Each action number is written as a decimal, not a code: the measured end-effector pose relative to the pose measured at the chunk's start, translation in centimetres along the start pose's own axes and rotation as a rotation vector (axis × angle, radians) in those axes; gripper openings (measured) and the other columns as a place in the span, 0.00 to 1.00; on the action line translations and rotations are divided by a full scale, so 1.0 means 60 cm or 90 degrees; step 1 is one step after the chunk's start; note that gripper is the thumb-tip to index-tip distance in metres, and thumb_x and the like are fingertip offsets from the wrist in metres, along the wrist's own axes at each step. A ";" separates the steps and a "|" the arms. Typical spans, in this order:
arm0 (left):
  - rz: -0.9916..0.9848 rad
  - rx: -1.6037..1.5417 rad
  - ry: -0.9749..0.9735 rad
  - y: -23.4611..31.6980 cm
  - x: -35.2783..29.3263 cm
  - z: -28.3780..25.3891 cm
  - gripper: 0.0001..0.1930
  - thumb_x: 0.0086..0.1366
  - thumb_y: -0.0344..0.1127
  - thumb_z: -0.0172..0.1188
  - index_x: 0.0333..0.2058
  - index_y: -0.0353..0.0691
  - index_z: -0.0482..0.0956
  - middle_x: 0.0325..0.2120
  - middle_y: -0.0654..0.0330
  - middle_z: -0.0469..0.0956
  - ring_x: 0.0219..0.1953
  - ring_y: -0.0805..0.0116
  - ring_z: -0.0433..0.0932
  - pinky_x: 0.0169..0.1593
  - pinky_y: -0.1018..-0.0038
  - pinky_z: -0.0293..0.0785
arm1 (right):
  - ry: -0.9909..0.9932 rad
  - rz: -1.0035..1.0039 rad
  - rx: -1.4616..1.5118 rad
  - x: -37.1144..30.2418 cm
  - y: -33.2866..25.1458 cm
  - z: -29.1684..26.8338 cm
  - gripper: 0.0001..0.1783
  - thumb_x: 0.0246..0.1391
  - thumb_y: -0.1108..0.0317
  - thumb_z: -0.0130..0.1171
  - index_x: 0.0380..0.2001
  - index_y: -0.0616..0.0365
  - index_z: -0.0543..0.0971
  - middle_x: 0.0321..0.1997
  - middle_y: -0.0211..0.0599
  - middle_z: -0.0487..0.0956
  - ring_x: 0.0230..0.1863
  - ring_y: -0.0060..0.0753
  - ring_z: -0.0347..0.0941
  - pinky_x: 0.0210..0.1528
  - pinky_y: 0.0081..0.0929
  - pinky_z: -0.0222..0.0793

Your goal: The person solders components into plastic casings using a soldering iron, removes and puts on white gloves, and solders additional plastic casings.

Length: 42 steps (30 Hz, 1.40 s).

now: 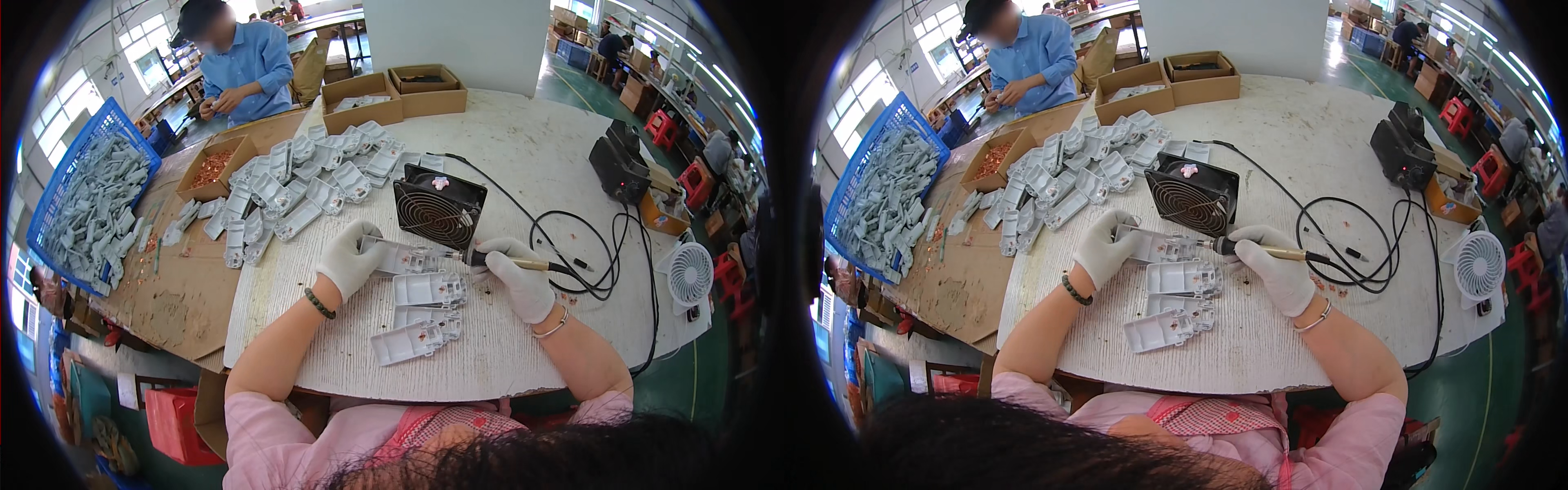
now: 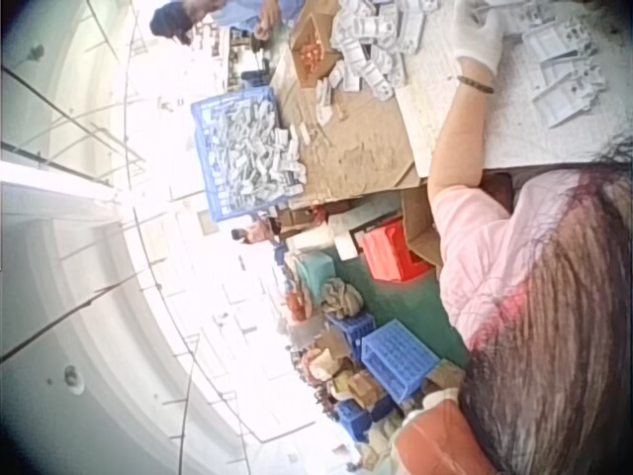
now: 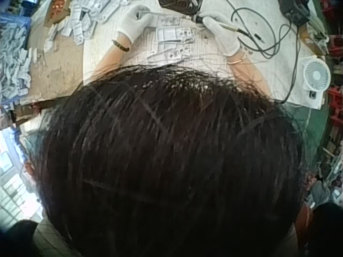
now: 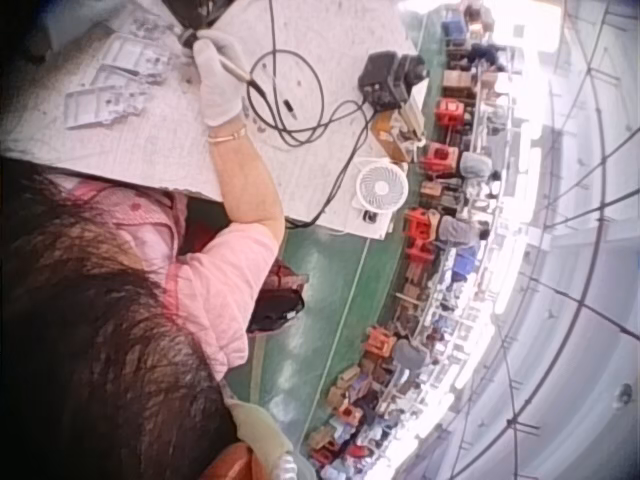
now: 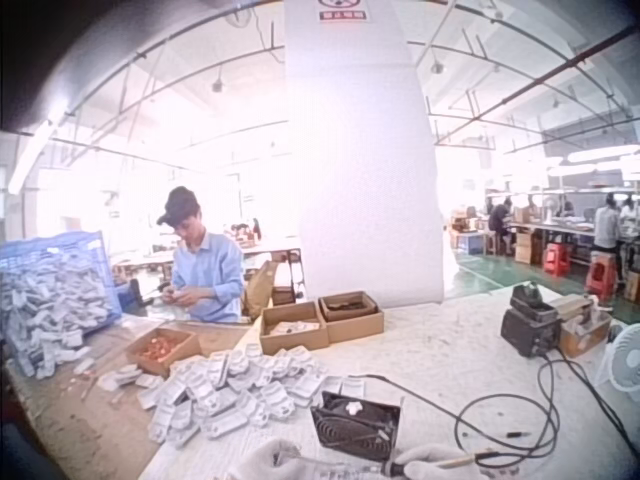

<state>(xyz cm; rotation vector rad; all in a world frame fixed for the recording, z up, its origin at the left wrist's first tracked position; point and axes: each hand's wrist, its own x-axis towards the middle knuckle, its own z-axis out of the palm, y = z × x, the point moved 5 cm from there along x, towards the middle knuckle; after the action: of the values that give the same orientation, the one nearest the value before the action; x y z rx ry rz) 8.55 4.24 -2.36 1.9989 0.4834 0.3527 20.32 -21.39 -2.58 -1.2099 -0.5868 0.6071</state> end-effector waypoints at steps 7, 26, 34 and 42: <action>0.052 0.113 0.003 0.006 -0.003 0.003 0.11 0.60 0.37 0.62 0.36 0.36 0.76 0.26 0.58 0.79 0.27 0.71 0.77 0.35 0.73 0.74 | -0.014 0.016 -0.037 0.000 0.007 0.002 0.10 0.60 0.71 0.57 0.43 0.63 0.79 0.40 0.34 0.81 0.39 0.21 0.77 0.42 0.22 0.77; 0.045 0.102 -0.015 0.001 0.002 0.005 0.11 0.60 0.36 0.62 0.36 0.34 0.76 0.27 0.57 0.79 0.29 0.70 0.77 0.37 0.73 0.74 | -0.032 0.038 -0.054 0.001 0.012 0.005 0.09 0.62 0.73 0.54 0.45 0.63 0.77 0.42 0.38 0.81 0.40 0.25 0.79 0.43 0.23 0.78; 0.066 0.103 -0.001 0.006 0.000 0.005 0.10 0.60 0.36 0.62 0.33 0.35 0.76 0.25 0.62 0.76 0.28 0.75 0.74 0.35 0.75 0.72 | -0.059 0.025 -0.076 0.001 0.010 0.009 0.10 0.61 0.73 0.55 0.44 0.64 0.78 0.42 0.38 0.82 0.39 0.24 0.79 0.43 0.23 0.77; 0.054 0.117 -0.013 0.003 0.001 0.005 0.12 0.60 0.37 0.62 0.36 0.35 0.76 0.27 0.56 0.79 0.30 0.67 0.78 0.37 0.71 0.74 | -0.058 0.038 -0.087 0.000 0.008 0.013 0.10 0.61 0.73 0.55 0.43 0.65 0.79 0.42 0.38 0.82 0.39 0.24 0.79 0.43 0.23 0.77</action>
<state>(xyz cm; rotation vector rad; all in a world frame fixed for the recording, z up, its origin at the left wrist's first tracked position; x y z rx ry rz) 8.79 3.97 -2.31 2.2047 0.4317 0.3511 19.72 -20.79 -2.84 -1.3374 -0.6790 0.6843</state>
